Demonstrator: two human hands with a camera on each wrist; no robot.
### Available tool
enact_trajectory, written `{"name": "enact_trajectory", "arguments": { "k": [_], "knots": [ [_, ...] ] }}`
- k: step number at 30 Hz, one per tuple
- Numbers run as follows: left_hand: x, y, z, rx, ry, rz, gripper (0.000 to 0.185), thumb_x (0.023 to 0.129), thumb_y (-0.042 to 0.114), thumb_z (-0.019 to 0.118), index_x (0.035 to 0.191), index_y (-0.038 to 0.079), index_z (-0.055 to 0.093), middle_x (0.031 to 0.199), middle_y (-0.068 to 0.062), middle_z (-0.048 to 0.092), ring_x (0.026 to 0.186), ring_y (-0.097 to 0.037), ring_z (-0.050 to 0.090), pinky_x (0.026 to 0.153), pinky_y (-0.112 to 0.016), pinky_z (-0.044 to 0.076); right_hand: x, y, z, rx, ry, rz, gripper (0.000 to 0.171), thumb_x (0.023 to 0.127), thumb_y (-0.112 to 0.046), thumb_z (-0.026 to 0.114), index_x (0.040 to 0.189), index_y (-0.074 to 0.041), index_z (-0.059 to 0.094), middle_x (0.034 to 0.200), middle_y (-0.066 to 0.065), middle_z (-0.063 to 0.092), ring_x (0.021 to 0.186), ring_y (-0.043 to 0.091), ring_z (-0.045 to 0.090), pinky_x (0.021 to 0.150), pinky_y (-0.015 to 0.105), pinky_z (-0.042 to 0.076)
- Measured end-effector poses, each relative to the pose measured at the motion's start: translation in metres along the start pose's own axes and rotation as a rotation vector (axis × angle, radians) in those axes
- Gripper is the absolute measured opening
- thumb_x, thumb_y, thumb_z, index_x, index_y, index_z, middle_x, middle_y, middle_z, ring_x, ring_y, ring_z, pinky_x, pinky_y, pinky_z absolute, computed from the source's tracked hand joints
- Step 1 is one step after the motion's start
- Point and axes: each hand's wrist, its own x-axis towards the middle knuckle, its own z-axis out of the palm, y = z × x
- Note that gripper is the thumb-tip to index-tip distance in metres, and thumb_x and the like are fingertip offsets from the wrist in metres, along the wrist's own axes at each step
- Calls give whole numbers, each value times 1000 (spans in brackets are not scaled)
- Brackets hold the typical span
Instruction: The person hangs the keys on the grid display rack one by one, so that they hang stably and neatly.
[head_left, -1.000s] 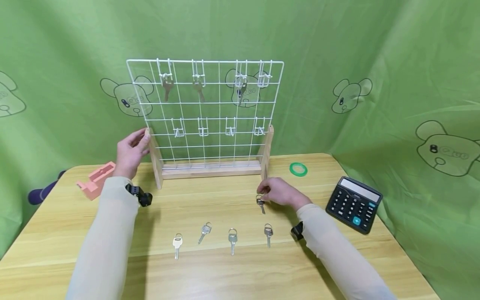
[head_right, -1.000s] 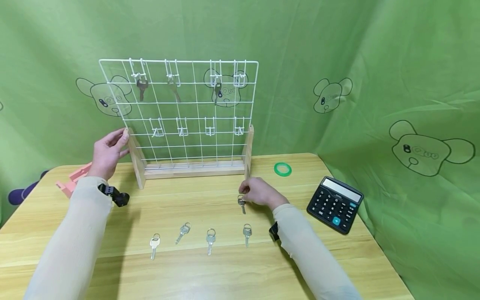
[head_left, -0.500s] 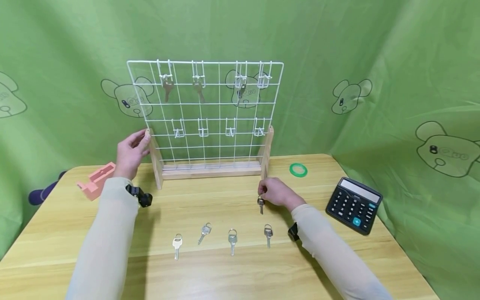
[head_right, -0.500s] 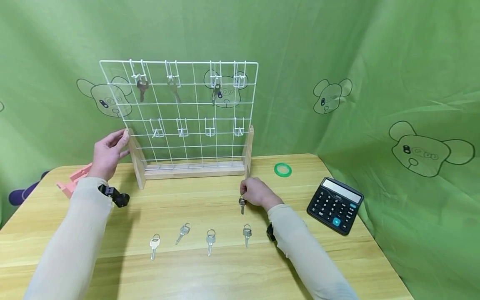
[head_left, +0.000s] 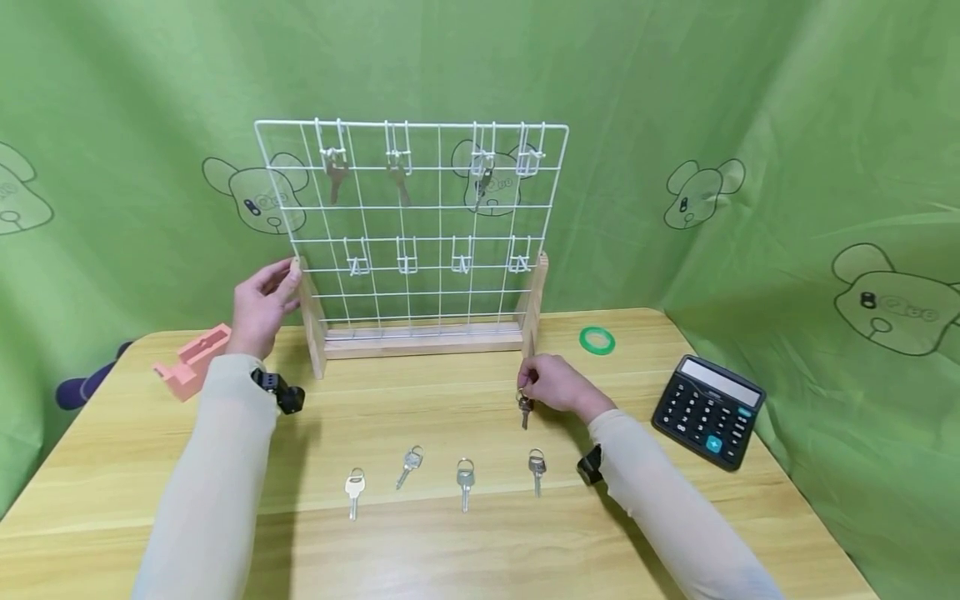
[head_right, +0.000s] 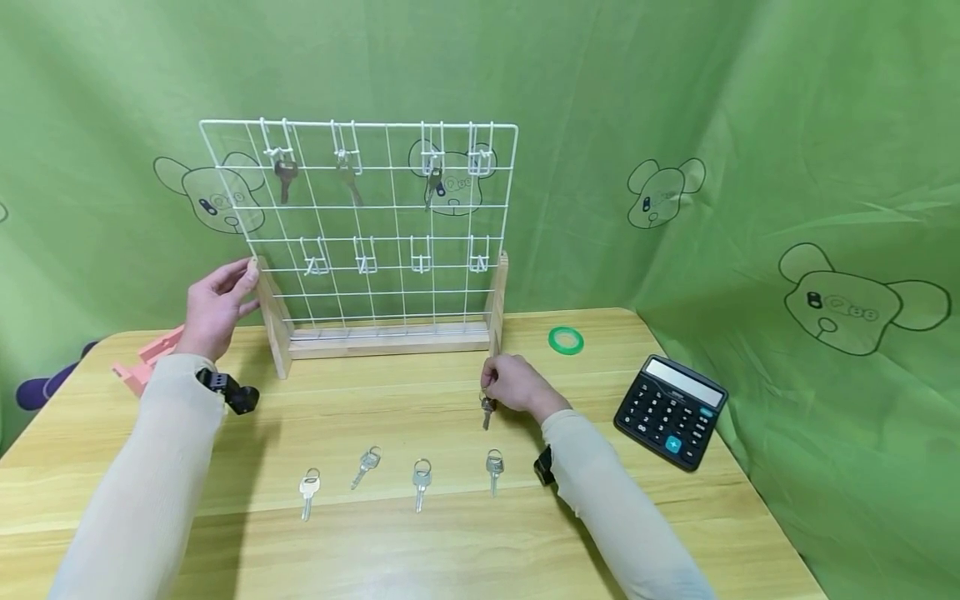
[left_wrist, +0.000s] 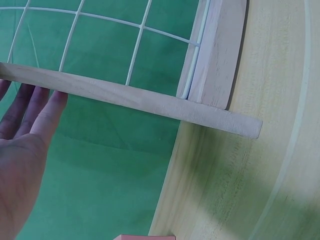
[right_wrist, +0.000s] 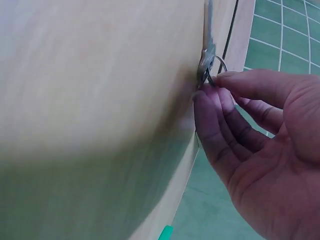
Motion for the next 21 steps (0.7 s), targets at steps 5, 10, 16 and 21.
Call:
{"name": "enact_trajectory", "arguments": {
  "k": [5,10,16,21],
  "knots": [
    [1,2,-1,-14,8,0,54,94,29,65,142,9,50,141,-15,49,122,-26,51,96,-29,53,-3,-1,-3,35,11,-18,10,87,6,63,91,-4,65,81,3,62,74,18,57,64,28,55],
    [1,4,-1,-20,4,-1,54,94,28,65,142,9,50,141,-15,49,124,-27,50,97,-30,53,-6,-2,-7,45,32,-38,9,89,3,65,94,-4,66,83,2,62,77,18,57,68,29,56],
    [-1,3,0,-11,-3,-8,55,94,30,66,142,10,50,142,-14,49,124,-26,50,99,-31,52,-13,-6,-11,96,59,-72,15,88,7,63,98,-3,67,89,6,63,84,19,58,78,30,56],
    [-2,3,1,-6,3,-9,54,94,30,65,142,10,50,142,-14,49,124,-26,50,98,-30,52,-16,-8,-15,107,84,-109,17,87,8,61,98,-3,68,89,6,64,84,18,59,78,30,56]
  ]
}}
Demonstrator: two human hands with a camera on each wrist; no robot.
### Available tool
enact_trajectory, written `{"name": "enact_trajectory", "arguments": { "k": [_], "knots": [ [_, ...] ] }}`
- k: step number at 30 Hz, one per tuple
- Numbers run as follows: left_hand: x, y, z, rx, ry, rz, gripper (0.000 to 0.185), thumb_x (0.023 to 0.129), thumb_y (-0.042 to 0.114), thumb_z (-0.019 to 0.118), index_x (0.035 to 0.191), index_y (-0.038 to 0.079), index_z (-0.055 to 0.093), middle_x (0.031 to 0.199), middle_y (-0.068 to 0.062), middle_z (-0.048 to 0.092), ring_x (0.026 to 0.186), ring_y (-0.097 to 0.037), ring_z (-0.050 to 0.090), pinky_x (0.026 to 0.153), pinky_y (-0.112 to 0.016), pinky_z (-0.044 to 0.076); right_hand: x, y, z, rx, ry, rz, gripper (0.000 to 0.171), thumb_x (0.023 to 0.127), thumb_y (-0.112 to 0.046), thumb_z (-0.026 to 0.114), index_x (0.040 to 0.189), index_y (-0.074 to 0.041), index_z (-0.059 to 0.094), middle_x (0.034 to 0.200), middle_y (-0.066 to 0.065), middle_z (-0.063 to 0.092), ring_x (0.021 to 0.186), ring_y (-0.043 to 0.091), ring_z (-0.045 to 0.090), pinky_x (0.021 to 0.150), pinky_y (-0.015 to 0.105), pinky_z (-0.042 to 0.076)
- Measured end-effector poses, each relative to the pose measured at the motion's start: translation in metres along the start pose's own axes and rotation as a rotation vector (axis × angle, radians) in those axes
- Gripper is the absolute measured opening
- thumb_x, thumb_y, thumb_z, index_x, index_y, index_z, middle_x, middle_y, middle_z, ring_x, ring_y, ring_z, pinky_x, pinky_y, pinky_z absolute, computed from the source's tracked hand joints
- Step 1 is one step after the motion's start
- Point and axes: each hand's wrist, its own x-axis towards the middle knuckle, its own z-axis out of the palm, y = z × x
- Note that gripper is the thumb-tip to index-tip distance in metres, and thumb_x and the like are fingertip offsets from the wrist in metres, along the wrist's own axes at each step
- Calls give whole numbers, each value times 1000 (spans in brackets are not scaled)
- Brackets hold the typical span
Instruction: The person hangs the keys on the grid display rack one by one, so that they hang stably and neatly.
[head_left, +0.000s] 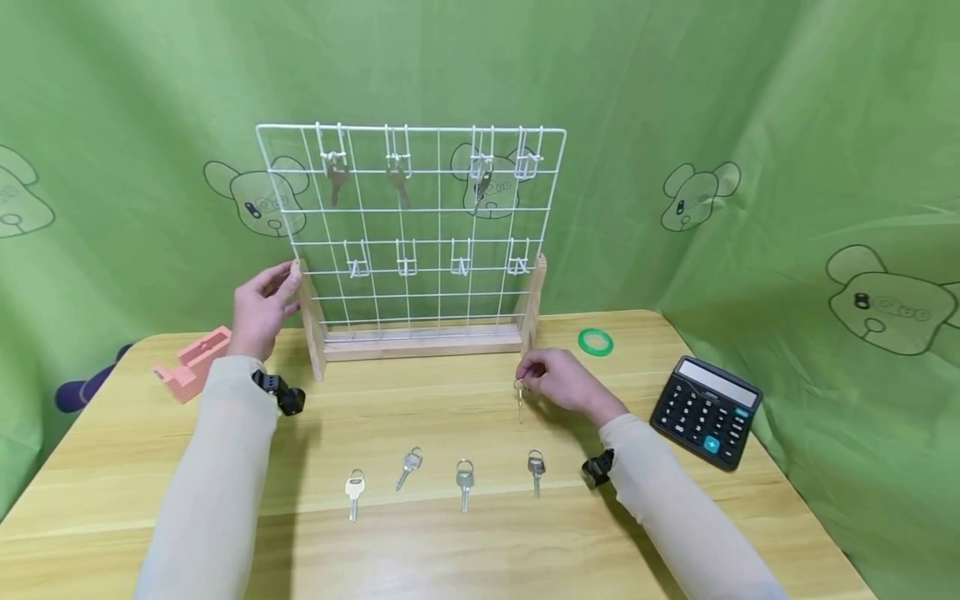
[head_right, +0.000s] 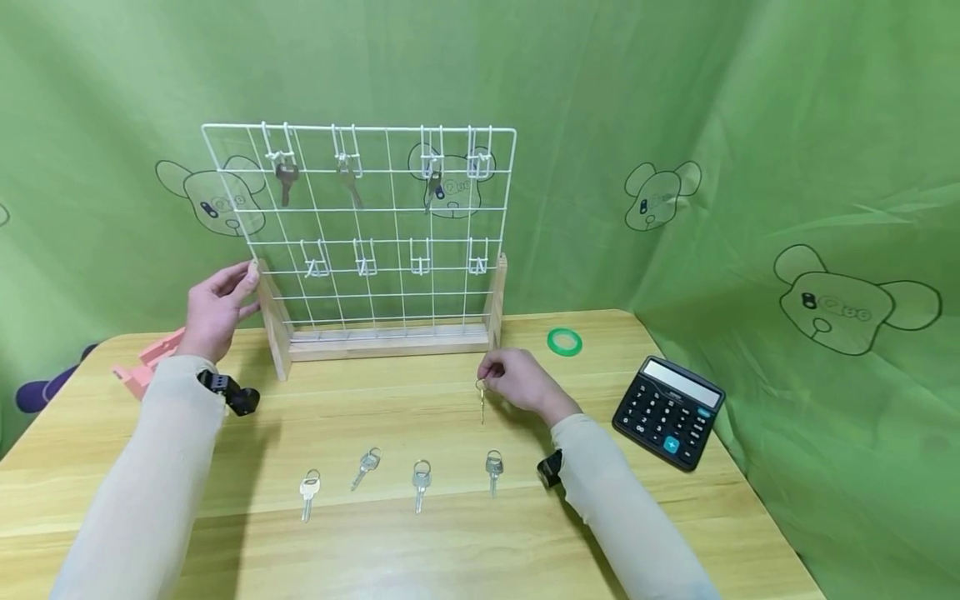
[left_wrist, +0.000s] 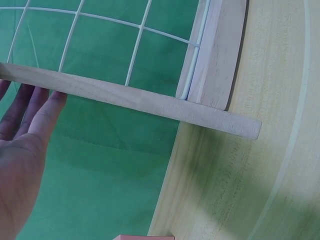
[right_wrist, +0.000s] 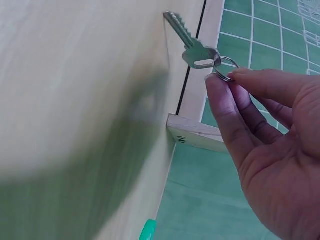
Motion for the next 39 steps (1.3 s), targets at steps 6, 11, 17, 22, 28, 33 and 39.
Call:
{"name": "enact_trajectory", "arguments": {
  "k": [6,11,17,22,28,33,39],
  "knots": [
    [0,0,0,-4,5,0,53,95,29,65,142,10,50,141,-14,49,124,-26,50,99,-31,52,-3,-9,-7,29,48,-23,14,88,4,65,98,-4,69,91,5,65,87,20,61,82,35,57],
    [0,0,0,-4,5,-2,53,95,29,65,142,10,51,141,-14,49,123,-25,50,98,-31,52,-3,-15,-13,42,86,-27,12,89,2,66,99,-5,69,92,2,65,90,21,61,83,36,57],
    [1,0,0,-5,-3,-7,54,94,30,66,142,11,51,142,-14,49,124,-25,51,98,-30,52,-2,-19,-17,50,98,-35,10,90,0,67,99,-5,69,92,3,66,90,22,61,81,36,57],
    [1,0,0,0,-9,-8,55,94,31,66,142,11,50,143,-14,48,125,-25,50,98,-29,52,-2,-24,-22,43,112,-56,11,90,-1,68,100,-3,69,92,3,66,91,22,61,81,37,57],
    [-1,0,-1,-5,-6,-15,55,94,30,65,143,10,49,143,-14,48,126,-26,49,99,-30,51,-2,-35,-32,33,124,-66,10,90,-2,68,100,-4,69,92,3,66,89,22,62,81,37,57],
    [0,-1,-1,-10,0,-8,55,94,29,66,142,9,50,142,-15,49,123,-25,51,98,-30,52,-4,-47,-50,38,166,-65,10,90,-4,69,99,-7,71,93,4,67,90,22,62,79,37,57],
    [3,-3,0,-75,9,3,53,93,25,68,140,6,52,140,-17,50,118,-22,53,95,-29,54,-7,-56,-70,45,202,-87,13,90,-4,70,103,-3,70,97,6,67,92,23,61,80,38,57]
  ]
}}
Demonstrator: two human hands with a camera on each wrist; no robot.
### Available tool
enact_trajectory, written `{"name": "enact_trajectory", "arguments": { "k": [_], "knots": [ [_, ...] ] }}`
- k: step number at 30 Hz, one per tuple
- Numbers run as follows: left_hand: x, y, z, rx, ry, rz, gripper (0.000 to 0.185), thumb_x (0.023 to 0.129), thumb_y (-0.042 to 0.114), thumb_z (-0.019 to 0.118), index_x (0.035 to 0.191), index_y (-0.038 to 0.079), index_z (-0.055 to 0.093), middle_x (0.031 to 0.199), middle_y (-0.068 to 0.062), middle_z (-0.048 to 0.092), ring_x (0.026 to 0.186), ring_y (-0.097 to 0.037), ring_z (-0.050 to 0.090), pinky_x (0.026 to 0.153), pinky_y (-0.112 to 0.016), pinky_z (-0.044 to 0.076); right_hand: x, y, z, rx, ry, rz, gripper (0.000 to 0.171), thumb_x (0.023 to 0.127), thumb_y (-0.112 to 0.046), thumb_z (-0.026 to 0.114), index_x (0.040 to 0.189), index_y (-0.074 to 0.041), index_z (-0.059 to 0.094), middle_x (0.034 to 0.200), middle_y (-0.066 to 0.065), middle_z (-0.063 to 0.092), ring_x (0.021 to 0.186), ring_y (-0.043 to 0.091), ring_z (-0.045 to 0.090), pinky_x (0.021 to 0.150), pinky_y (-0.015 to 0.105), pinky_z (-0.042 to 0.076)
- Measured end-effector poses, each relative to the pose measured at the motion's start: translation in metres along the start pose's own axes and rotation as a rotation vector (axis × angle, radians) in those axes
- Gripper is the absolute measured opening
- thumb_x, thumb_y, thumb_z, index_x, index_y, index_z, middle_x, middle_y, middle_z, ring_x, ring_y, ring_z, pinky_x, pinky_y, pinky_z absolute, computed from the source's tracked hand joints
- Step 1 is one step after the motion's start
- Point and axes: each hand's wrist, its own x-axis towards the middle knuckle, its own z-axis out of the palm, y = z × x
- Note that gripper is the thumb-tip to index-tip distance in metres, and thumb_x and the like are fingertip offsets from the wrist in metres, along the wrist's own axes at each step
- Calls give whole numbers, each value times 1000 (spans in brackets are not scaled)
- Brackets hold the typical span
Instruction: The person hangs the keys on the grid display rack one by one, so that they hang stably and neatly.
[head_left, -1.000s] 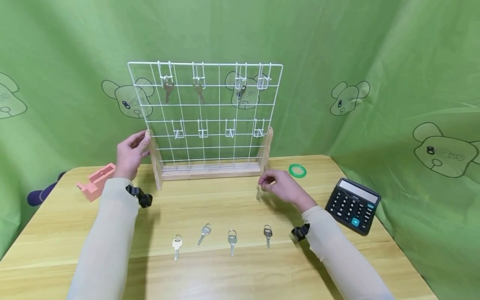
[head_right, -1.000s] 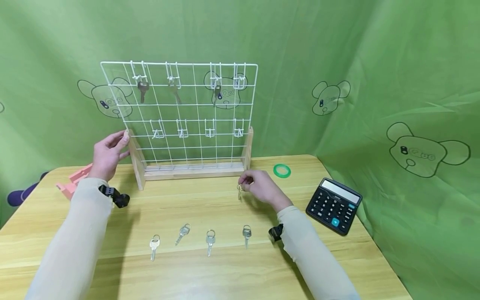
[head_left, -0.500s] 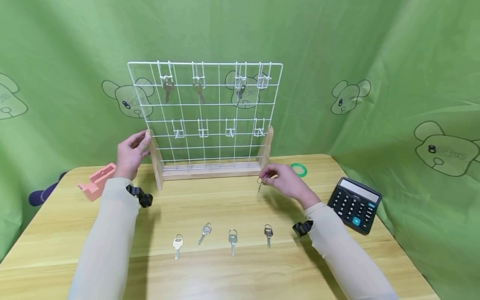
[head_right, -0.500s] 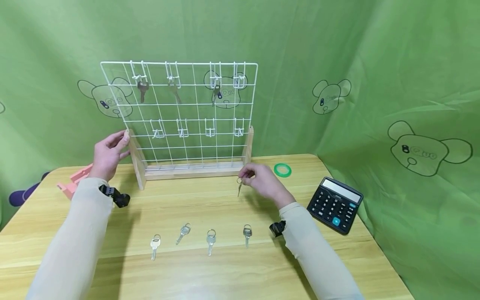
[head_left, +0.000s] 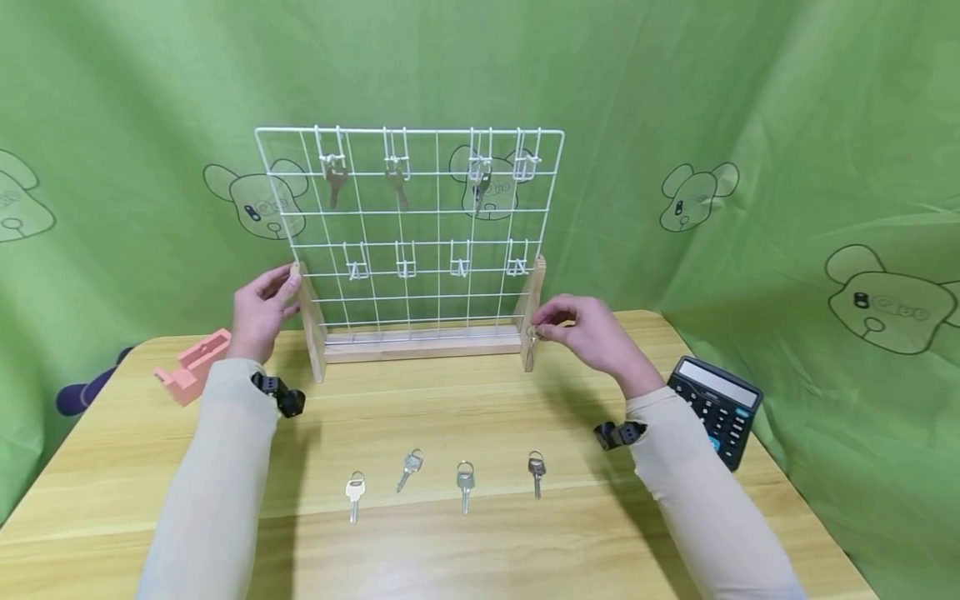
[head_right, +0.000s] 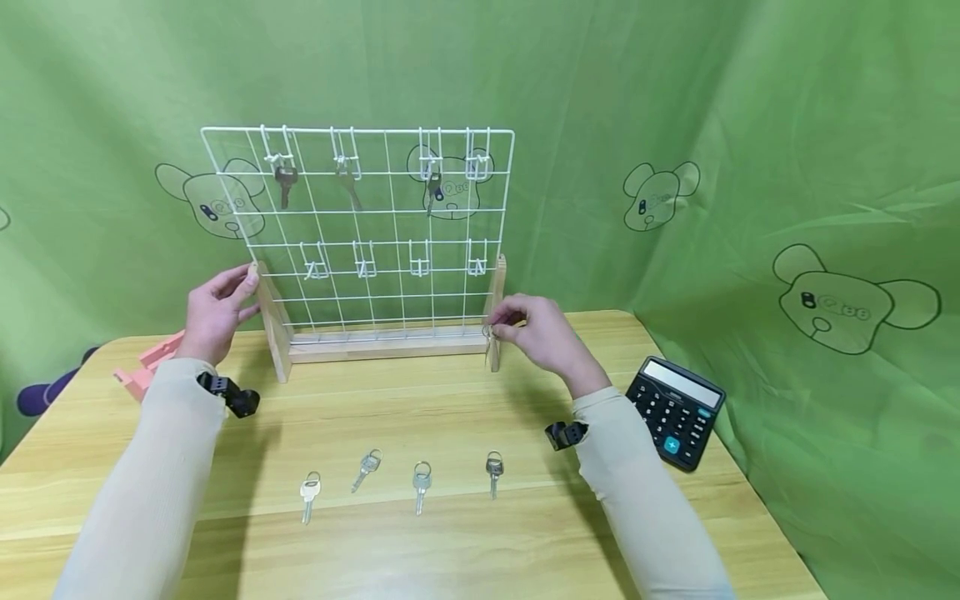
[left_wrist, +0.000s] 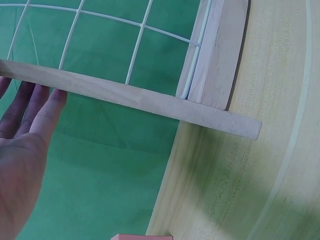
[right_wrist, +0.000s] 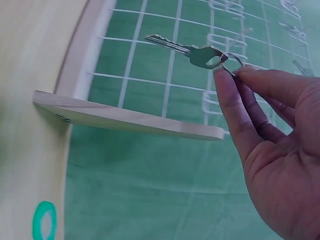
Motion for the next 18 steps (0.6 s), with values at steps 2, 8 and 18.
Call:
{"name": "enact_trajectory", "arguments": {
  "k": [2,8,18],
  "knots": [
    [0,0,0,2,0,0,53,93,25,68,140,6,52,140,-16,50,119,-23,53,95,-29,54,1,-3,-5,3,7,-1,14,90,-4,70,104,-3,70,98,6,67,92,23,62,80,38,57],
    [-1,0,-1,43,-8,0,54,94,29,66,142,8,51,141,-15,49,122,-24,51,95,-27,53,5,-17,-15,-1,27,-11,14,90,-4,70,104,-2,70,98,7,67,93,24,62,82,39,57],
    [0,0,-1,49,-13,-15,57,93,32,67,142,9,50,143,-14,48,125,-25,50,98,-28,52,17,-36,-22,-52,35,-65,13,91,-3,69,103,-6,71,100,5,66,94,22,61,84,38,56]
  ]
}}
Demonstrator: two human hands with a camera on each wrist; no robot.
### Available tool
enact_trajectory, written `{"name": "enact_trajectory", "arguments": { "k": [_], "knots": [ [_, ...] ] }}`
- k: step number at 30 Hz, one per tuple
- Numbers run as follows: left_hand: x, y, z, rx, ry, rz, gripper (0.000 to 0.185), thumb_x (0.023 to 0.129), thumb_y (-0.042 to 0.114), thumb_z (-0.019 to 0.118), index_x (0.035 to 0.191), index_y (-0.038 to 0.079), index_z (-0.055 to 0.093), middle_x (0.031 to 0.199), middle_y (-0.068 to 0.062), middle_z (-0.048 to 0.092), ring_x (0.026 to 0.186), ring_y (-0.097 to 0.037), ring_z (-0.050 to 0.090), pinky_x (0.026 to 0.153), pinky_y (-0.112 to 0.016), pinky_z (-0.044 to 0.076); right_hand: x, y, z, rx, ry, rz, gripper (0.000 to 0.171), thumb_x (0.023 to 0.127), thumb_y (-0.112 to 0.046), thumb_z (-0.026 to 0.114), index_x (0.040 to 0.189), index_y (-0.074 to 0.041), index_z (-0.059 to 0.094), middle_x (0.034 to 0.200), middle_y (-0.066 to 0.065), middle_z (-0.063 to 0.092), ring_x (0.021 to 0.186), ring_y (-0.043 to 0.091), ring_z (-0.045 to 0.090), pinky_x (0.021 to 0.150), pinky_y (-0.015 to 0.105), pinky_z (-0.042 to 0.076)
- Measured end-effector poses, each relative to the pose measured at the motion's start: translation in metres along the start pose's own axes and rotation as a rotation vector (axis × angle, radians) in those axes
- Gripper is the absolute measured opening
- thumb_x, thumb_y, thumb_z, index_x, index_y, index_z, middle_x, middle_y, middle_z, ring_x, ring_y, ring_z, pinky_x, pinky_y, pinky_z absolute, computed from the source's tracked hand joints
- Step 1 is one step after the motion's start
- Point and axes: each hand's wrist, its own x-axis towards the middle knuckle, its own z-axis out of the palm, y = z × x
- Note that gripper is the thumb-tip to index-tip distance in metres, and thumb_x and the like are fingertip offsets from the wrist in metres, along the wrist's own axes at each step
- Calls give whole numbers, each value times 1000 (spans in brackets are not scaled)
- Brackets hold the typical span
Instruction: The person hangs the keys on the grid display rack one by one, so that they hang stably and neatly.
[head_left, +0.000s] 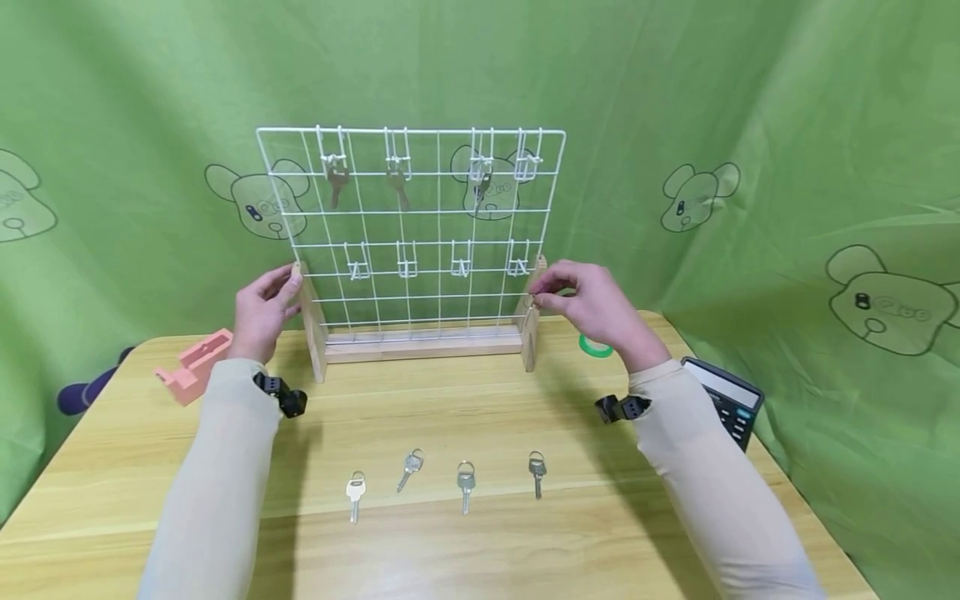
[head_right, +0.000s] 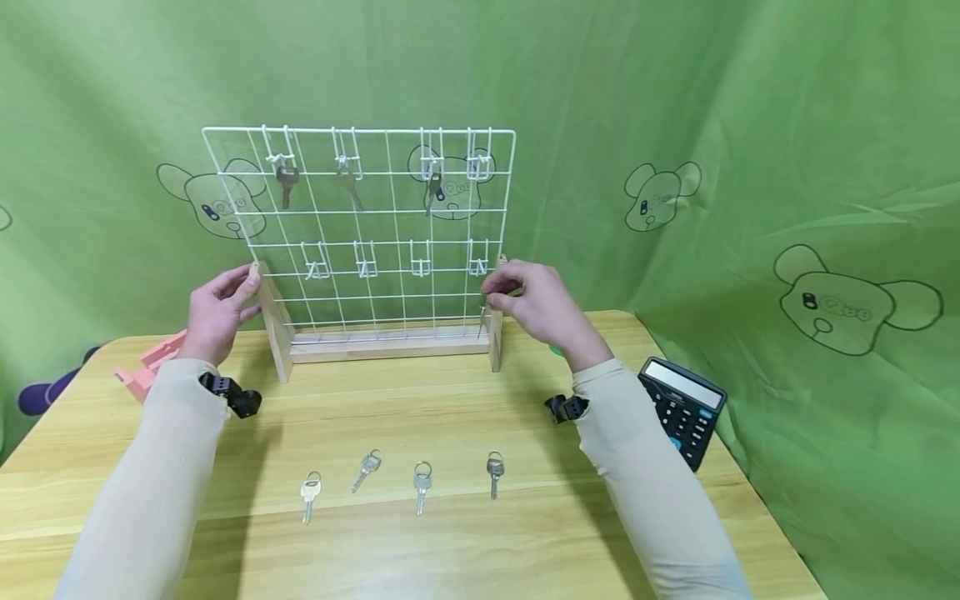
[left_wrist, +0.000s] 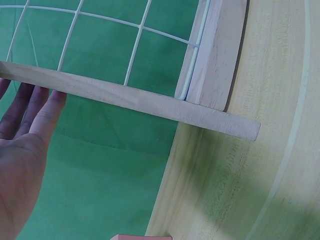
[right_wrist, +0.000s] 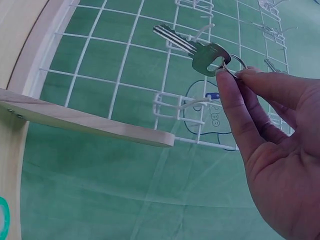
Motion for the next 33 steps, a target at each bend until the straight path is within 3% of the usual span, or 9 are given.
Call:
{"name": "enact_trajectory", "arguments": {
  "k": [14,33],
  "knots": [
    [0,1,0,19,12,18,55,93,31,66,144,16,50,144,-12,48,126,-25,49,98,-31,52,21,-15,-11,34,103,37,13,91,-3,70,103,-5,72,102,5,66,93,21,60,82,36,56],
    [0,2,2,20,6,10,55,94,31,65,143,14,49,145,-12,47,127,-25,49,97,-27,52,40,-39,-32,99,272,45,17,93,-2,67,110,-2,69,106,6,65,94,18,62,82,26,57]
  ]
}}
